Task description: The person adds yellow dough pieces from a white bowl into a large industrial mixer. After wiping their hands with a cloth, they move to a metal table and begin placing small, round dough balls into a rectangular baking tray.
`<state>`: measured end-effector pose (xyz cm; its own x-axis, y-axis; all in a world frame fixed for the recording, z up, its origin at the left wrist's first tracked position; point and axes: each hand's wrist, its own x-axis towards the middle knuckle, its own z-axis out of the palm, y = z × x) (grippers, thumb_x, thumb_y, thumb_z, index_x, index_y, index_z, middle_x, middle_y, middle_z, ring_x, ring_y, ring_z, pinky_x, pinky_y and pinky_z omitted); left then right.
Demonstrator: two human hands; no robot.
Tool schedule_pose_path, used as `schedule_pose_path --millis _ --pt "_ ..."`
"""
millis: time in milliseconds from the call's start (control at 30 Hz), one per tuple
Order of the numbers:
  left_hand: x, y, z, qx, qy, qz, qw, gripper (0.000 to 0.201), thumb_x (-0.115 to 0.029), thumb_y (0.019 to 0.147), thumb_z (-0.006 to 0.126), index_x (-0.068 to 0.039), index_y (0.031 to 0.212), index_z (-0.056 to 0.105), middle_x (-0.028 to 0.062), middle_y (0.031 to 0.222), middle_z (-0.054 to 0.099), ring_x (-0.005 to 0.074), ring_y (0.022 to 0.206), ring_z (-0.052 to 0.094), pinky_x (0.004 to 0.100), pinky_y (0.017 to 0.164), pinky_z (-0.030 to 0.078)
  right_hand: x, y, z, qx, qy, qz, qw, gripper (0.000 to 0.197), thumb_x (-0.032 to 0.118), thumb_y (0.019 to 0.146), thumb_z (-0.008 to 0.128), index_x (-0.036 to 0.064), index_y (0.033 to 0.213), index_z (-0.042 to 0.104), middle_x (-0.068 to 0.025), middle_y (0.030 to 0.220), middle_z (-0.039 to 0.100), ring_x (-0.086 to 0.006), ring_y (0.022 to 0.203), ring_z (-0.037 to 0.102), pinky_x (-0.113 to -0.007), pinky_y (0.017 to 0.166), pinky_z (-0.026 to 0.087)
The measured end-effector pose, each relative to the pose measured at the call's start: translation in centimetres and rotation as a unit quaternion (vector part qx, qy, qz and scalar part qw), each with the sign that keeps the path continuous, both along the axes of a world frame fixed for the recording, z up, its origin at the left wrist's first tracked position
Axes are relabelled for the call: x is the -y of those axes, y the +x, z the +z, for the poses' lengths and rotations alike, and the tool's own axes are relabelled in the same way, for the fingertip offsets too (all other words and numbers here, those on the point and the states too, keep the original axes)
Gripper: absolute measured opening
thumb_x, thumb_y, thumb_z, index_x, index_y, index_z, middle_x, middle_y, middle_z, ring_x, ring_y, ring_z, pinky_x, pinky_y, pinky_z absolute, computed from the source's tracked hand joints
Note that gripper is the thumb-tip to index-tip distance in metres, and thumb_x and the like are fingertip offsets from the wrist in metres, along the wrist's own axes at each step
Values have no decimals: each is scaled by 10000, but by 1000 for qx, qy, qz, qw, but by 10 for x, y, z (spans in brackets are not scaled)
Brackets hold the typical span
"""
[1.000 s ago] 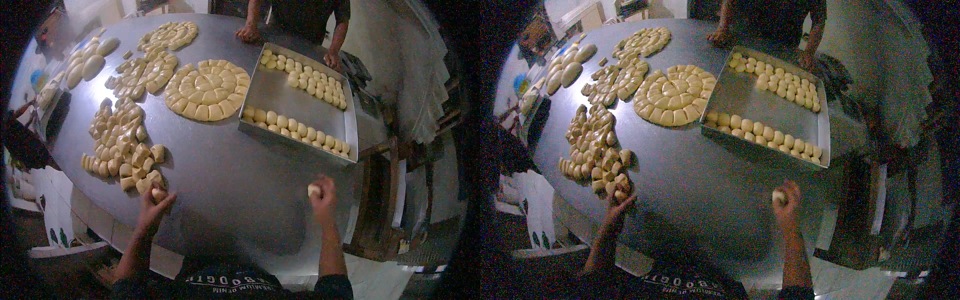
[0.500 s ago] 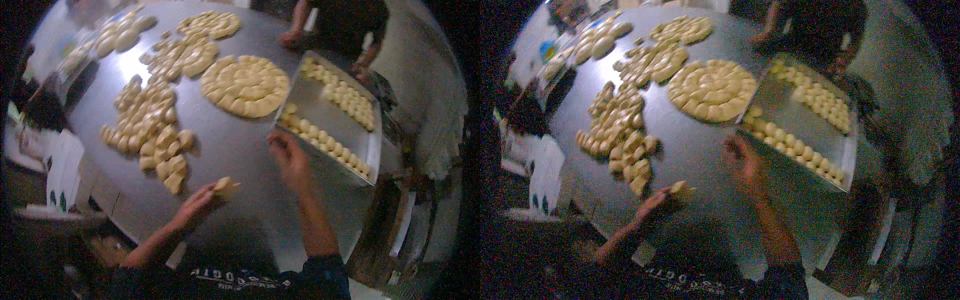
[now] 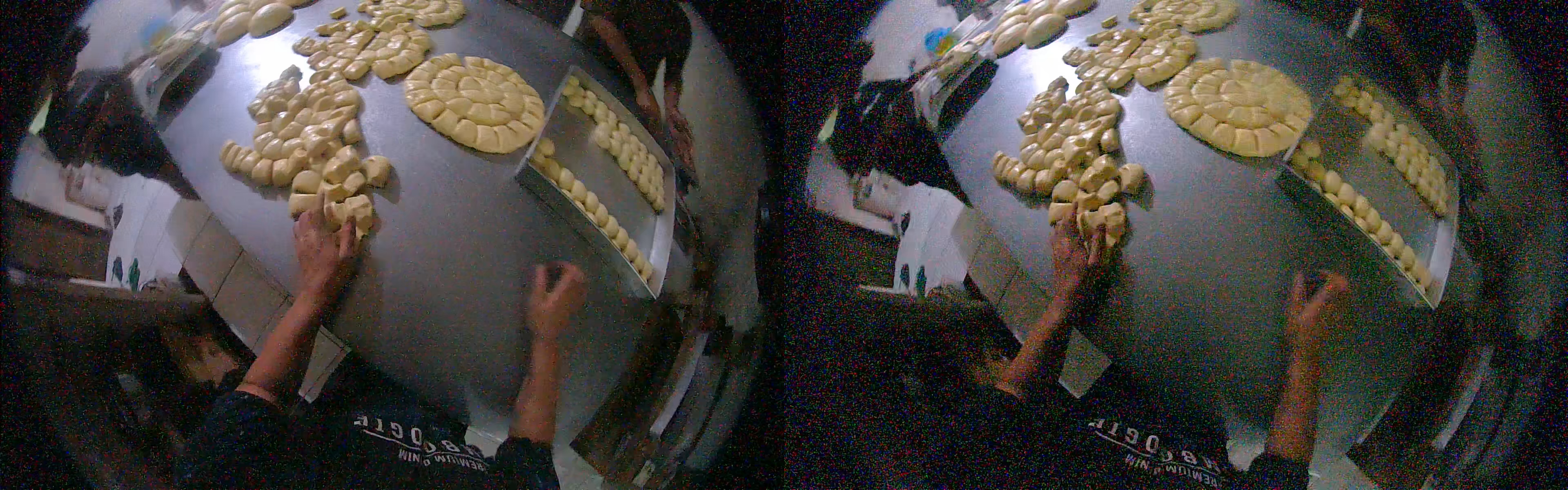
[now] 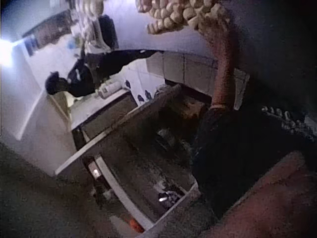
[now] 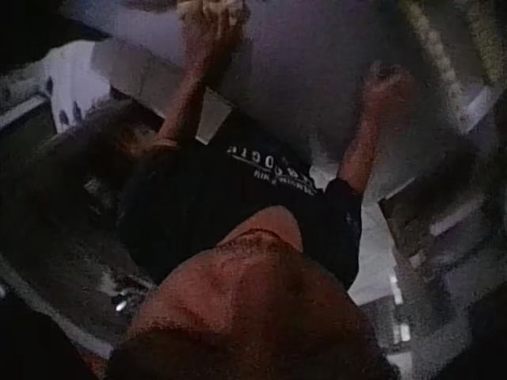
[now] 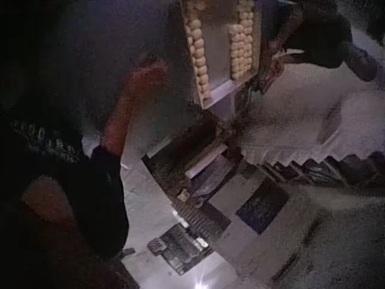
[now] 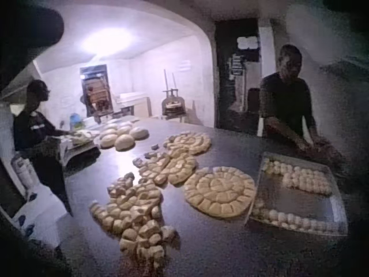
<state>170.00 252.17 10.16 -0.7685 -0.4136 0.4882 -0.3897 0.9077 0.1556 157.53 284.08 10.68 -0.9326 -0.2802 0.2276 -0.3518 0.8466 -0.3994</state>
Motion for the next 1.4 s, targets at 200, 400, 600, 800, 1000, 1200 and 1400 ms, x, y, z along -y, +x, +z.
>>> schedule_pose_path --millis 200,400,600,800,1000,1200,1400 --pt "-4 -6 -26 -152 353 -27 923 565 -162 865 522 -26 1348 262 245 1194 431 350 1056 456 431 902 382 -65 15 -21 -141 66 55 986 222 179 746 624 27 866 515 -169 908 516 -348 912 485 -447 816 367" --pt "-89 43 20 107 706 -151 684 633 -123 873 520 -61 1396 168 142 1210 420 206 1028 478 318 879 418 -35 -16 -14 -85 -40 44 995 204 147 716 644 38 830 515 -136 826 536 -335 822 509 -422 740 407" --pt "-66 -9 46 -12 848 -156 506 556 -101 796 599 -66 1300 365 109 1180 474 200 1013 517 314 827 462 -83 -9 4 29 -116 -48 992 123 88 756 602 58 861 545 -121 837 551 -319 792 544 -379 708 451" --pt "-25 -26 51 -167 814 -118 544 314 -67 779 607 -68 1059 463 87 1073 510 201 955 542 324 806 476 -78 -45 14 87 -250 -25 964 126 136 851 550 41 931 572 -85 902 588 -201 843 578 -316 751 467" --pt "-54 -52 36 -132 817 -187 530 246 -5 792 583 -96 952 419 55 973 479 158 892 507 294 731 462 -19 -250 57 -292 -496 -93 813 325 245 857 556 20 1090 553 -85 1026 604 -185 901 570 -333 809 445" --pt "-67 -56 54 -149 784 -198 569 322 24 776 587 -86 1040 439 55 1001 481 164 939 498 306 807 451 59 -203 44 -28 -380 -60 922 362 343 865 543 19 1018 591 -87 836 647 -188 794 613 -337 731 475" --pt "-94 -54 42 20 737 -314 598 250 -33 813 544 -14 1062 535 82 1069 545 155 1022 514 320 886 429 53 8 55 354 -323 248 842 369 178 910 502 78 1263 468 -88 1096 572 -161 1046 521 -324 916 399"
